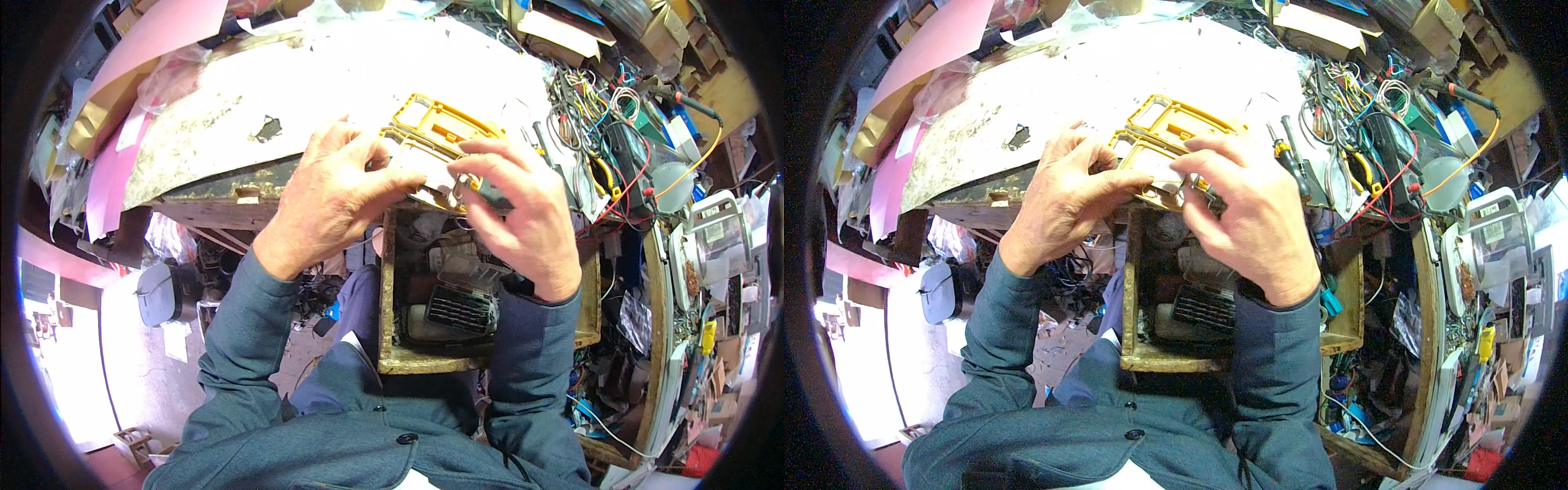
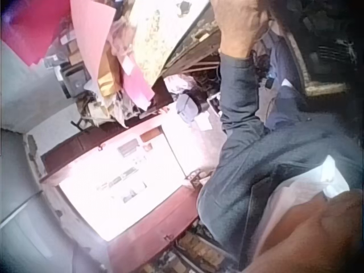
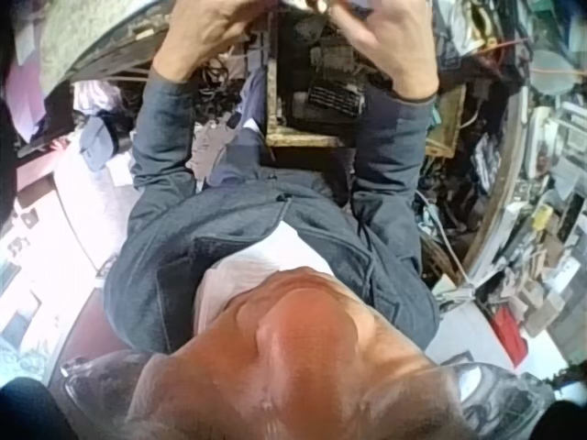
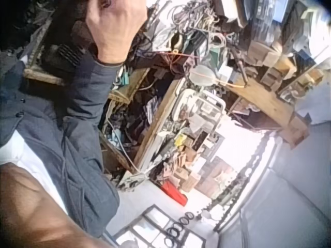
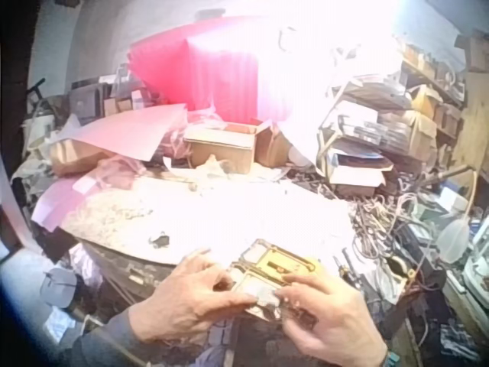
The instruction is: The person disassembles a small yellow plastic device, removes a circuit board, and uses a soldering iron to work on the board. They then reassemble the device and place it on the workbench.
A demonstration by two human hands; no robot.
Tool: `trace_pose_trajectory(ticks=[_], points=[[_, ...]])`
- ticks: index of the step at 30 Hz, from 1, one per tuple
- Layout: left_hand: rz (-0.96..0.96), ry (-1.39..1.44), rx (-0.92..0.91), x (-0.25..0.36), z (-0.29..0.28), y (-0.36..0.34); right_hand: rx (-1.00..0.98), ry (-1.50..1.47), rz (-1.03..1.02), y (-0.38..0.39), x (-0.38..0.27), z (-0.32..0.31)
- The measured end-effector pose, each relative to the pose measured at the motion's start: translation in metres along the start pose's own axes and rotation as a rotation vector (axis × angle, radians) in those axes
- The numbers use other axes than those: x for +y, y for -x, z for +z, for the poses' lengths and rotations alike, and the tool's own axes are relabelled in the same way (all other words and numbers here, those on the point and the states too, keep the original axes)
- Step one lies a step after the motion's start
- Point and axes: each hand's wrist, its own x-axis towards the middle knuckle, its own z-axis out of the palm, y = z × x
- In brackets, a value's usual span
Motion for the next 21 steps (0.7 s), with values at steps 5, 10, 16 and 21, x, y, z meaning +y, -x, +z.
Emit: trace_pose_trajectory(ticks=[5, 10, 16, 21], points=[[0.009, -0.001, 0.010, 0.000, 0.000, 0.000, 0.029, 0.044, 0.007, 0.001, 0.002, -0.010], [0.006, 0.006, 0.010, -0.002, 0.003, 0.000, 0.014, 0.084, -0.077, 0.002, 0.007, 0.002], [-0.007, 0.025, 0.005, -0.002, 0.004, 0.002, -0.012, 0.123, -0.085, 0.002, 0.005, 0.005], [0.010, -0.006, 0.014, -0.002, 0.003, 0.001, -0.011, 0.102, -0.097, 0.001, 0.006, 0.006]])
